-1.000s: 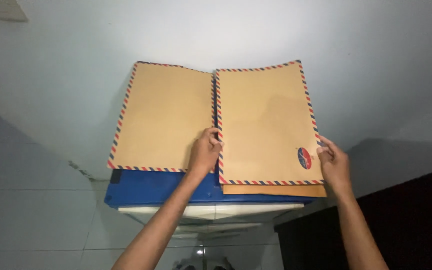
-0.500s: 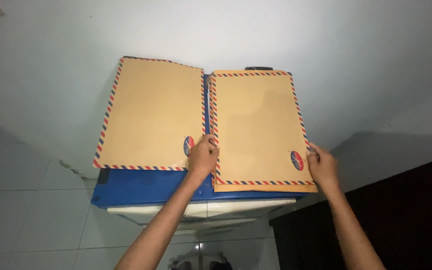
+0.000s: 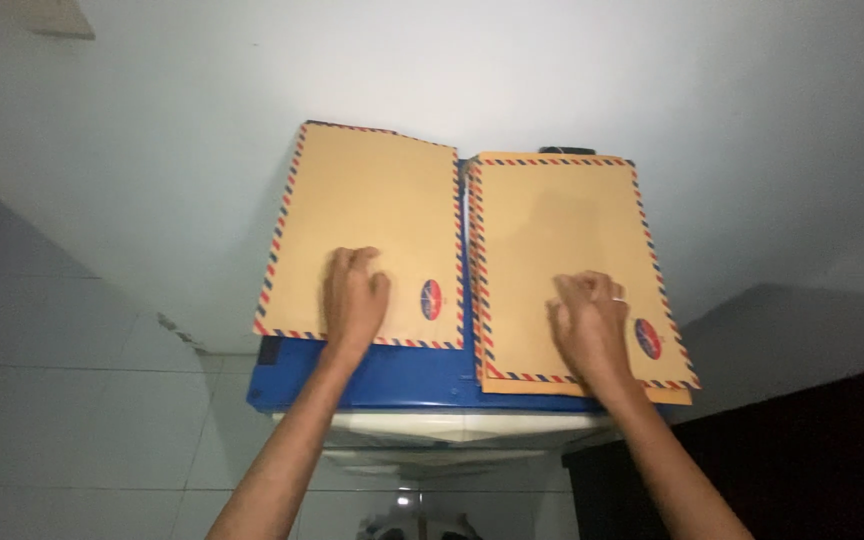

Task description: Organizing and flipping through stacks of papers, envelopes, and books on a cabinet.

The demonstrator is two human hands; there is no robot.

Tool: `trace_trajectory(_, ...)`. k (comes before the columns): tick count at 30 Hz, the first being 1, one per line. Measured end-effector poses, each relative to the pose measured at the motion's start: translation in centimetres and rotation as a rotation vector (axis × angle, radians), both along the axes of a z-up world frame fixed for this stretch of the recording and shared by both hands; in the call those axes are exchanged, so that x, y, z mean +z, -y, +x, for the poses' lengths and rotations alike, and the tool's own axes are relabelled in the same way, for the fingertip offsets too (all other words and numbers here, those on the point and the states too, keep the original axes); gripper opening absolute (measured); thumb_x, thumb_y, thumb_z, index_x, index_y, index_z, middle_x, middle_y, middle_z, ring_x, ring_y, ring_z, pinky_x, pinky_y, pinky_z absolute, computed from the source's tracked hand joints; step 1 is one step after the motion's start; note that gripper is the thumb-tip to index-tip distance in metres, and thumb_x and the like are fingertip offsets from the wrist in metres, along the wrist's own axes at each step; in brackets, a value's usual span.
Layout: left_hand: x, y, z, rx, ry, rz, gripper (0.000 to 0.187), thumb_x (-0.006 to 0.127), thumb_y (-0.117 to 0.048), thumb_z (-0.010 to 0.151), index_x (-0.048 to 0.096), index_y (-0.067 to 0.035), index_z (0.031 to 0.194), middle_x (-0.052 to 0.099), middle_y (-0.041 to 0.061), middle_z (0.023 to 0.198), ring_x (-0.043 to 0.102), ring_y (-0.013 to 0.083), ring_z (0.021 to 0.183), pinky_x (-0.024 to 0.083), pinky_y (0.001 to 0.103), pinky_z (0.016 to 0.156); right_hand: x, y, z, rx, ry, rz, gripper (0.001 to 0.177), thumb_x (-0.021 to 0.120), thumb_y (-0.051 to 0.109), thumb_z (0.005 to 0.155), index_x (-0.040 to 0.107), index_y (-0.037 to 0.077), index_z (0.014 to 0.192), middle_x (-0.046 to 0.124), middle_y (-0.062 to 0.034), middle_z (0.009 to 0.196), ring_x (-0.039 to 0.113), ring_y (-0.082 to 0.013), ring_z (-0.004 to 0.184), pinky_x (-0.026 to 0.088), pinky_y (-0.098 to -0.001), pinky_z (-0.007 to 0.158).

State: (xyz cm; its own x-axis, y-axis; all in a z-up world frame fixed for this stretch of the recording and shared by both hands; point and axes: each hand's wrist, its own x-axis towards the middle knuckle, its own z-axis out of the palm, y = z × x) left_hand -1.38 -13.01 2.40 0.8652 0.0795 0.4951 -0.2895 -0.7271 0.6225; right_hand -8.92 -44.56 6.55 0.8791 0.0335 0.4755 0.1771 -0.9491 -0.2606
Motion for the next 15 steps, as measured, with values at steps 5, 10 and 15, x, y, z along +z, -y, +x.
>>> trace_trajectory(5, -0.6, -6.8, 0.7, 0.165, -0.057, 0.166, 0.039, 0.070, -0.013, 0.084, 0.066, -0.003, 0.121, 0.057, 0.019, 0.118, 0.054, 0.0359, 0.117, 0.044, 0.054, 0.101, 0.5, -6.8, 1.9, 0.102, -0.099, 0.109, 0.033, 0.071, 0.018, 0.091, 0.073, 0.001, 0.118, 0.063, -0.0212, 0.111, 0.058, -0.0351, 0.109, 0.048, -0.0477, 0.093)
trace_trajectory(10, -0.1, -10.9, 0.7, 0.240, -0.156, 0.163, 0.048, 0.073, -0.018, 0.084, 0.061, -0.002, 0.128, 0.053, 0.021, 0.125, 0.050, 0.0379, 0.118, 0.045, 0.055, 0.095, 0.0, -10.6, 4.6, 0.061, -0.242, 0.095, 0.035, 0.073, 0.028, 0.091, 0.075, -0.001, 0.109, 0.063, -0.0212, 0.103, 0.057, -0.0367, 0.102, 0.048, -0.0498, 0.091)
trace_trajectory(15, -1.1, -12.9, 1.7, 0.197, -0.399, -0.072, 0.035, 0.069, -0.024, 0.094, 0.061, -0.003, 0.121, 0.067, 0.014, 0.103, 0.070, 0.0297, 0.090, 0.057, 0.044, 0.080, -3.3, -11.7, 7.2, -0.040, -0.203, -0.062, 0.037, 0.076, 0.032, 0.085, 0.075, -0.002, 0.100, 0.061, -0.0241, 0.109, 0.056, -0.0410, 0.106, 0.048, -0.0516, 0.091)
